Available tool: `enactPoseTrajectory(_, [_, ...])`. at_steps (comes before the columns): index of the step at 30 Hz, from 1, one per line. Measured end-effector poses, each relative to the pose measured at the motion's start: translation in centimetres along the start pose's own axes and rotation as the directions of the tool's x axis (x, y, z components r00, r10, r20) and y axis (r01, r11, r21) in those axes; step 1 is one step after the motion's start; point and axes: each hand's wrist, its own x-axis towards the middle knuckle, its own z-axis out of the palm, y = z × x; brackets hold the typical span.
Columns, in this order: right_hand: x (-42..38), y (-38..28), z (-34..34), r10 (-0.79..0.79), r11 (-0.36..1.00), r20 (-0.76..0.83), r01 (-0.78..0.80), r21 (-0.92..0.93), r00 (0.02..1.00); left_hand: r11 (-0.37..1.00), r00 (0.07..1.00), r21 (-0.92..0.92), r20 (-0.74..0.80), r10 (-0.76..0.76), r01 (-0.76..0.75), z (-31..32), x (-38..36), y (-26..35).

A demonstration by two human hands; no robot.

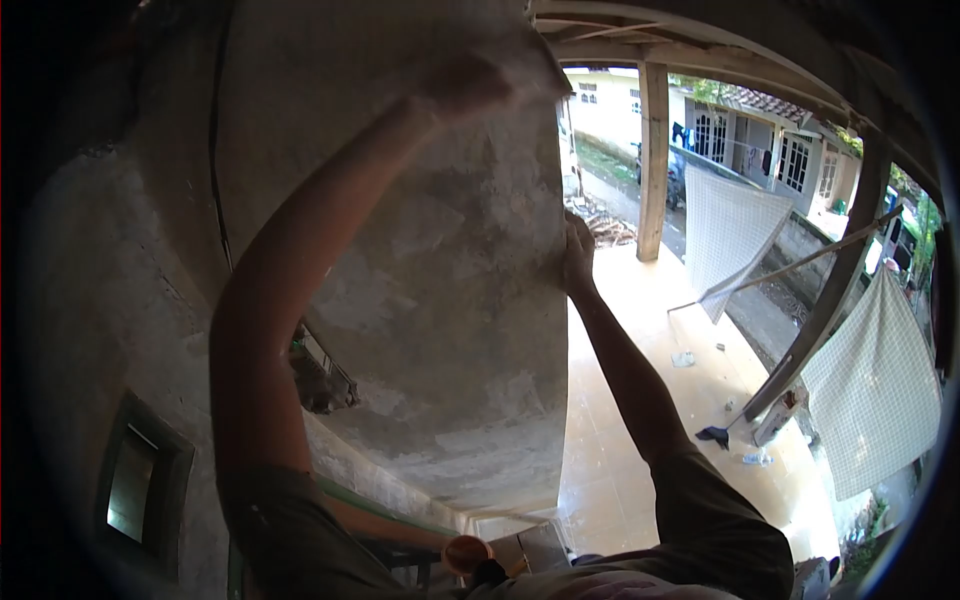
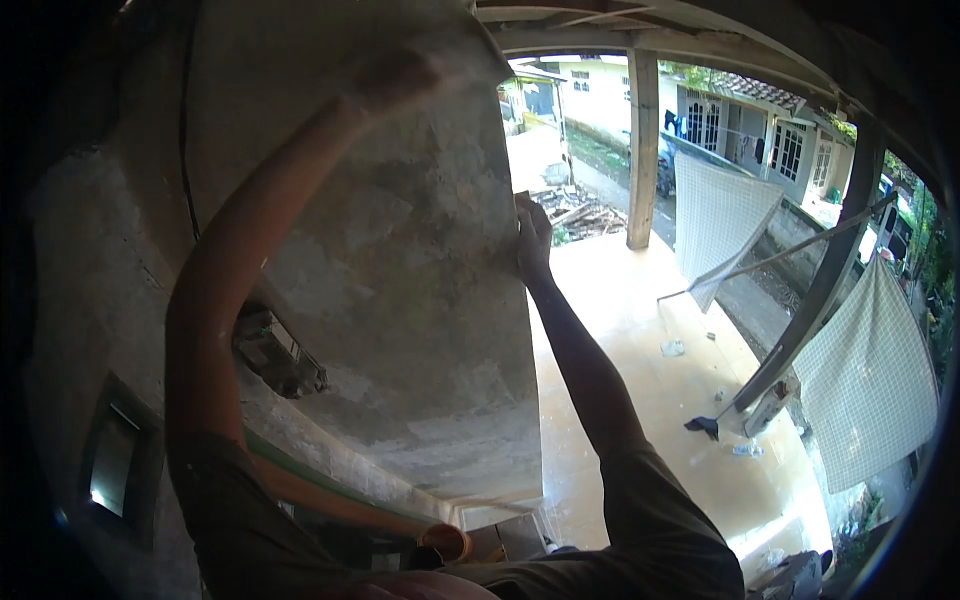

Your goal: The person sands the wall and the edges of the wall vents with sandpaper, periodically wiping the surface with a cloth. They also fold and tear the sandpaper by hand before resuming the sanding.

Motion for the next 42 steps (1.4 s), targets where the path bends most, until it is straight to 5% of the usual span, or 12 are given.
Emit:
enactPoseTrajectory(5, [0.2, 0.0, 0.0, 0.020, 0.999, -0.021, -0.020, -0.035, 1.000, 0.775, 0.795, -0.297, -0.077, -0.602, 0.558, -1.4, -4.8, -6.7])
enactPoseTrajectory(11, [-0.1, -0.6, 0.2, 0.029, 0.999, 0.002, -0.029, 0.031, 1.000, 0.993, 0.992, -0.017, 0.042, 0.116, -0.115, -3.5, -3.6, -3.0])
enactPoseTrajectory(12, [-0.1, -0.8, 0.3, 0.026, 0.999, 0.003, -0.026, 0.033, 1.000, 0.672, 0.802, -0.458, 0.187, -0.567, 0.582, -6.2, -1.3, -3.3])
enactPoseTrajectory(14, [-0.4, -1.1, 0.5, 0.043, 0.998, -0.006, -0.042, 0.036, 0.999, 0.611, 0.607, -0.520, -0.206, -0.768, 0.597, -2.1, -2.8, -6.3])
enactPoseTrajectory(19, [0.0, -0.1, 0.0, 0.007, 1.000, 0.013, -0.008, 0.026, 1.000, 0.937, 0.937, 0.034, -0.056, -0.344, 0.347, -2.7, 0.4, -4.4])
enactPoseTrajectory(21, [0.2, 0.1, 0.0, 0.007, 0.999, 0.008, -0.007, 0.032, 1.000, 0.799, 0.808, -0.292, -0.120, -0.576, 0.526, -4.2, 0.9, -7.1])
enactPoseTrajectory(22, [0.2, 0.3, -0.1, 0.011, 0.999, 0.007, -0.011, 0.038, 1.000, 0.046, 0.209, -0.605, 0.203, -0.957, 0.795, -0.7, -0.2, -8.6])
enactPoseTrajectory(25, [0.3, 0.1, -0.3, 0.025, 0.999, 0.012, -0.026, 0.034, 1.000, 0.912, 0.907, -0.036, -0.102, -0.409, 0.408, -0.6, -0.8, -6.9])
enactPoseTrajectory(33, [0.4, 0.2, -0.2, 0.020, 1.000, -0.006, -0.020, 0.009, 1.000, 0.644, 0.631, -0.342, -0.163, -0.758, 0.684, 0.2, -3.8, -8.9])
enactPoseTrajectory(37, [0.0, 0.6, -0.2, 0.035, 0.999, -0.020, -0.034, 0.026, 0.999, 0.999, 0.995, -0.024, -0.092, -0.047, 0.045, -3.0, -4.0, -5.7])
enactPoseTrajectory(39, [0.0, -0.2, 0.0, -0.034, 0.996, -0.016, 0.033, -0.085, 0.999, 0.602, 0.645, -0.484, -0.096, -0.758, 0.636, -3.4, -6.7, -6.7])
enactPoseTrajectory(42, [0.0, 0.6, -0.2, -0.010, 1.000, -0.010, 0.010, 0.012, 1.000, 0.678, 0.765, -0.441, 0.031, -0.644, 0.588, -0.8, -11.0, -1.8])
